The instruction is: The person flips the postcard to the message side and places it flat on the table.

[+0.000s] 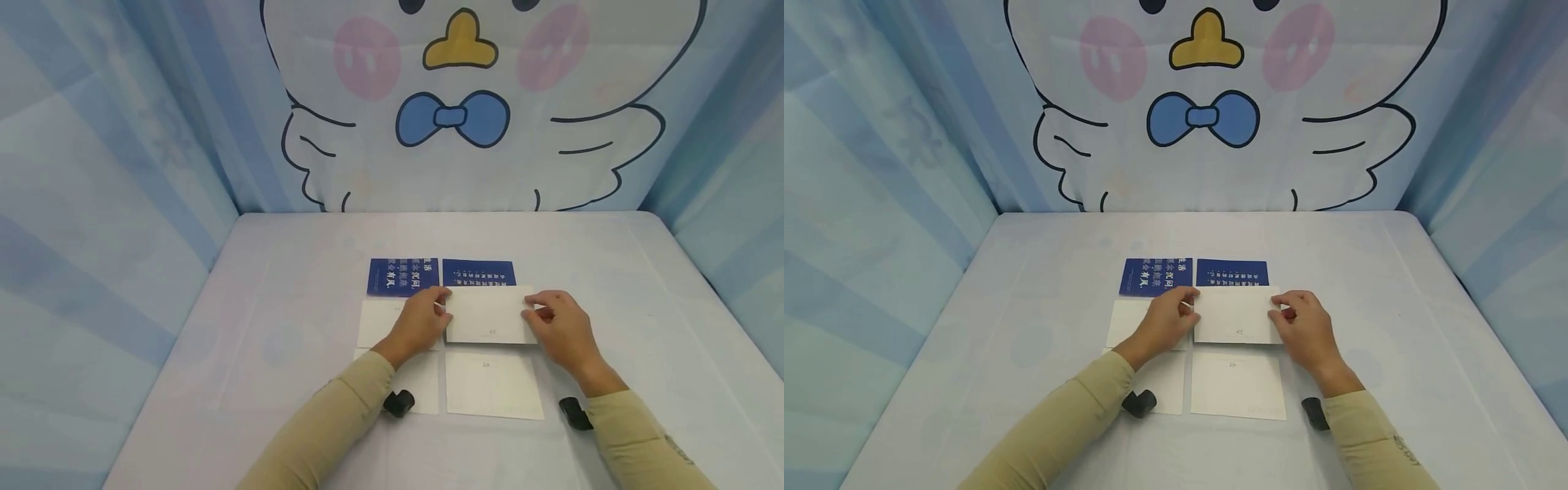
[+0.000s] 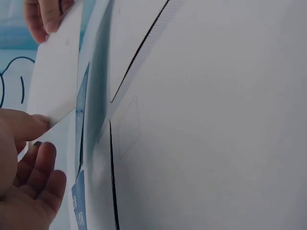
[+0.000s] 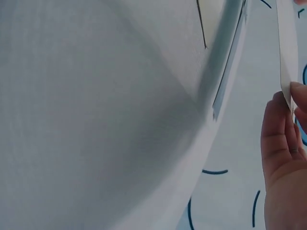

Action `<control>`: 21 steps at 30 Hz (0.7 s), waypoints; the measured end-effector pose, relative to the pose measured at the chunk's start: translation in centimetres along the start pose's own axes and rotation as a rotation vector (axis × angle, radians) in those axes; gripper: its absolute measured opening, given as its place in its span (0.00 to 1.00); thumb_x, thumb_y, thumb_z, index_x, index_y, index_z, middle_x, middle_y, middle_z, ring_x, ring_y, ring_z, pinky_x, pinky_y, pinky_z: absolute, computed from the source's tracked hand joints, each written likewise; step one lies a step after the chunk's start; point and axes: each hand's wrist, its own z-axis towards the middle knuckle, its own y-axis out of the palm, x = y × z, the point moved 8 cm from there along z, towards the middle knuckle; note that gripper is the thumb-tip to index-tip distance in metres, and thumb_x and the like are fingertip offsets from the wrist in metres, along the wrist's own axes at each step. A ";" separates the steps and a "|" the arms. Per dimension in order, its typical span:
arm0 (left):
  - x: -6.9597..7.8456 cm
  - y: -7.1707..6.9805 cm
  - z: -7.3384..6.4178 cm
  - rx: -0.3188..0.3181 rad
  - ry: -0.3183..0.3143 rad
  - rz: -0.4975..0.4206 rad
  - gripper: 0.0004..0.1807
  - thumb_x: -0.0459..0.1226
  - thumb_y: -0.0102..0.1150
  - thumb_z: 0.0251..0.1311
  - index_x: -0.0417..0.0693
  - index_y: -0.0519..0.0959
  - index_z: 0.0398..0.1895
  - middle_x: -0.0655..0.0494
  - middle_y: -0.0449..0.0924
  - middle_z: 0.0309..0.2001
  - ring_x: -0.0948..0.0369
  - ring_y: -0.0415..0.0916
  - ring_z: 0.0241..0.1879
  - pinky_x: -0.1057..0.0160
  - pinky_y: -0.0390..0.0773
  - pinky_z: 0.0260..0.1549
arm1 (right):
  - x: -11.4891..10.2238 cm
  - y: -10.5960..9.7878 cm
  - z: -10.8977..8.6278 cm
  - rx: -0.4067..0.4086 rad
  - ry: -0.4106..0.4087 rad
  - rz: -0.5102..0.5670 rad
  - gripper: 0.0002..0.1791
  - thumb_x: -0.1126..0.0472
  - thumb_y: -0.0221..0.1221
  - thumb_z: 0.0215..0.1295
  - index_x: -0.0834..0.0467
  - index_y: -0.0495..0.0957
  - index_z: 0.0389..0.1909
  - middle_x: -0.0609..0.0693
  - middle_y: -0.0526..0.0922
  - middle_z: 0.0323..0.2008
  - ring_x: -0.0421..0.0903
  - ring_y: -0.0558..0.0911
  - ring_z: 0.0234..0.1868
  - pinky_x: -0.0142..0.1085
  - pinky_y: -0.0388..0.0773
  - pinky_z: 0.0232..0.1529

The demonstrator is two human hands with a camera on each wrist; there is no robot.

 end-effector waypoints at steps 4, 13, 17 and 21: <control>0.2 0.5 0.1 -0.042 0.030 0.231 0.26 0.38 0.69 0.61 0.43 0.77 0.63 0.50 0.81 0.56 0.56 0.77 0.54 0.61 0.75 0.53 | 0.3 0.5 0.0 -0.072 0.024 -0.014 0.22 0.63 0.60 0.68 0.69 0.76 0.59 0.67 0.71 0.55 0.61 0.78 0.46 0.56 0.79 0.48; -0.3 1.0 0.5 -0.047 0.058 0.450 0.25 0.43 0.71 0.59 0.51 0.81 0.60 0.54 0.83 0.54 0.52 0.76 0.53 0.54 0.74 0.48 | 1.1 2.2 0.3 -0.235 0.083 -0.024 0.30 0.60 0.64 0.65 0.69 0.71 0.65 0.67 0.68 0.54 0.58 0.74 0.45 0.46 0.75 0.41; -0.5 1.4 0.6 -0.054 0.068 0.488 0.25 0.43 0.71 0.58 0.51 0.81 0.60 0.55 0.83 0.54 0.52 0.76 0.51 0.53 0.74 0.49 | 1.2 2.8 0.3 -0.269 0.092 -0.024 0.31 0.60 0.65 0.62 0.71 0.72 0.64 0.67 0.67 0.51 0.57 0.72 0.43 0.45 0.70 0.39; -0.7 1.6 0.7 -0.074 0.050 0.497 0.25 0.43 0.70 0.59 0.51 0.81 0.61 0.55 0.82 0.56 0.53 0.75 0.52 0.53 0.73 0.51 | 1.1 3.2 0.3 -0.302 0.085 -0.044 0.33 0.60 0.66 0.61 0.72 0.71 0.64 0.68 0.66 0.51 0.56 0.72 0.41 0.45 0.69 0.37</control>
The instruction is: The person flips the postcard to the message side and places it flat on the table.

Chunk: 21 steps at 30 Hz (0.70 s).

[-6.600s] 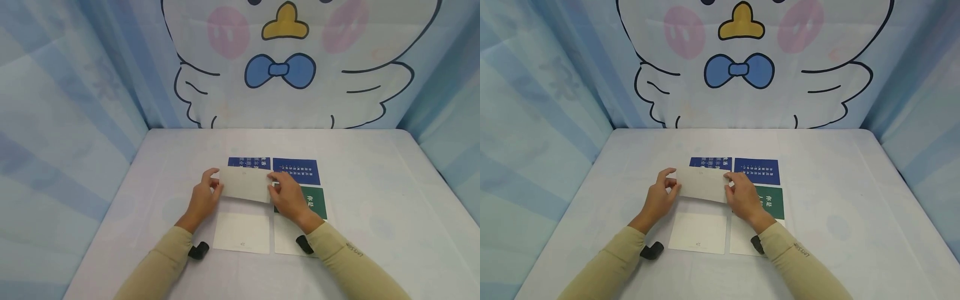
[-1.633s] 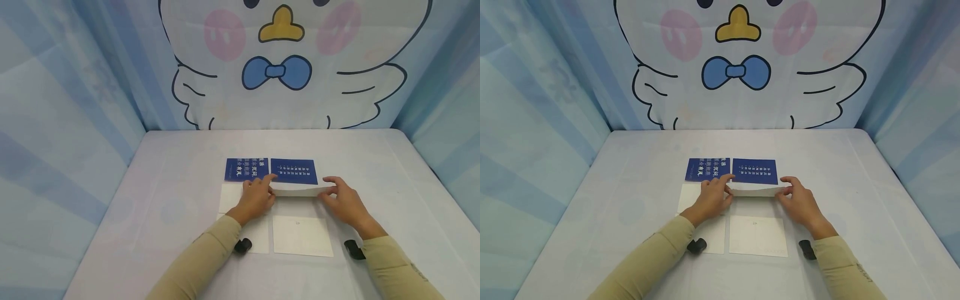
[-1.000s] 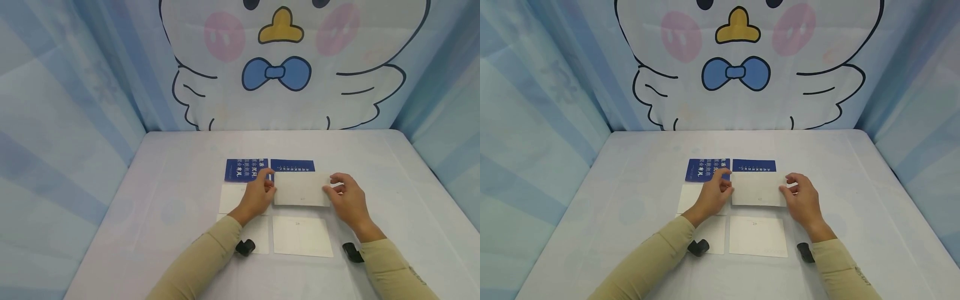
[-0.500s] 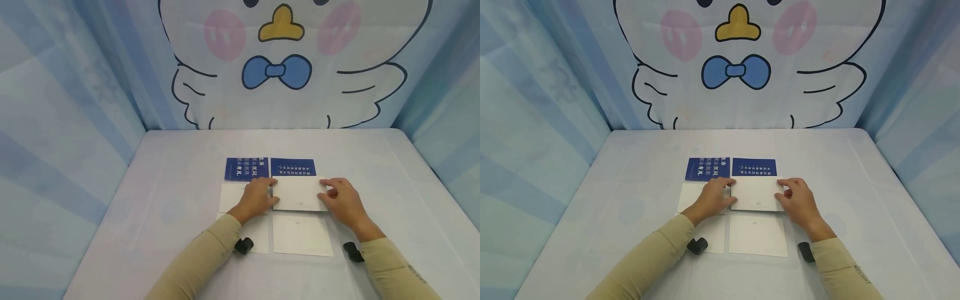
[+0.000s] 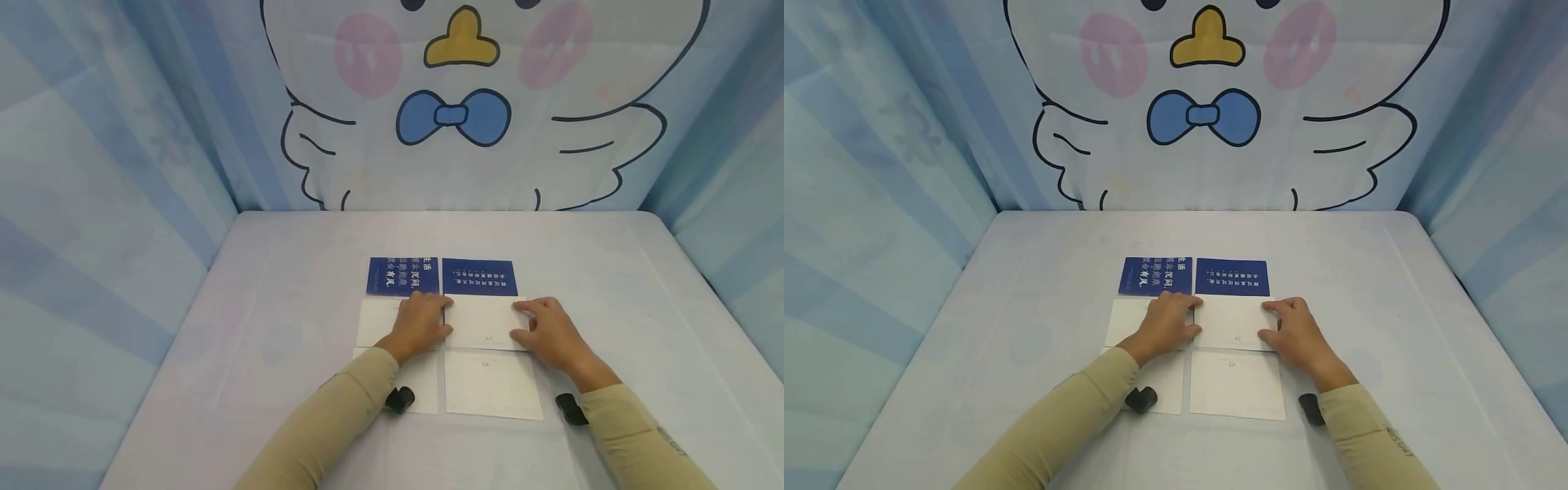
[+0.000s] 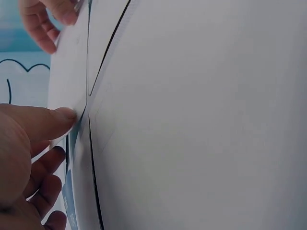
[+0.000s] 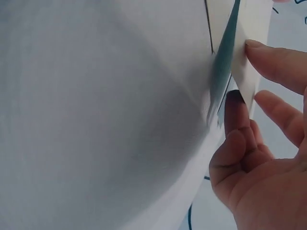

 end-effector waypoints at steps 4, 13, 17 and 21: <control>0.1 0.1 0.0 -0.025 -0.001 0.020 0.25 0.43 0.70 0.59 0.52 0.81 0.61 0.56 0.82 0.57 0.53 0.74 0.52 0.53 0.72 0.50 | 0.0 0.3 -0.1 -0.030 0.011 -0.038 0.32 0.60 0.66 0.60 0.72 0.72 0.62 0.68 0.67 0.50 0.56 0.73 0.40 0.45 0.70 0.37; 0.2 0.1 -0.2 -0.051 -0.002 0.037 0.26 0.43 0.70 0.58 0.53 0.80 0.61 0.56 0.81 0.58 0.54 0.73 0.51 0.54 0.72 0.49 | 0.2 0.7 -0.1 -0.061 0.023 -0.066 0.30 0.61 0.65 0.61 0.71 0.72 0.62 0.70 0.68 0.52 0.56 0.74 0.40 0.44 0.72 0.38; 0.2 0.2 -0.2 -0.068 0.003 0.044 0.26 0.44 0.70 0.58 0.54 0.80 0.61 0.57 0.81 0.58 0.55 0.73 0.50 0.55 0.72 0.48 | 0.4 0.9 -0.1 -0.088 0.025 -0.073 0.30 0.61 0.66 0.61 0.71 0.72 0.62 0.72 0.68 0.53 0.56 0.74 0.40 0.44 0.73 0.37; 0.2 0.3 -0.2 -0.081 -0.002 0.043 0.26 0.44 0.70 0.59 0.54 0.80 0.62 0.57 0.80 0.58 0.55 0.72 0.50 0.55 0.71 0.48 | 0.5 1.0 0.0 -0.106 0.019 -0.075 0.31 0.61 0.66 0.61 0.72 0.72 0.62 0.72 0.69 0.52 0.55 0.74 0.39 0.44 0.73 0.36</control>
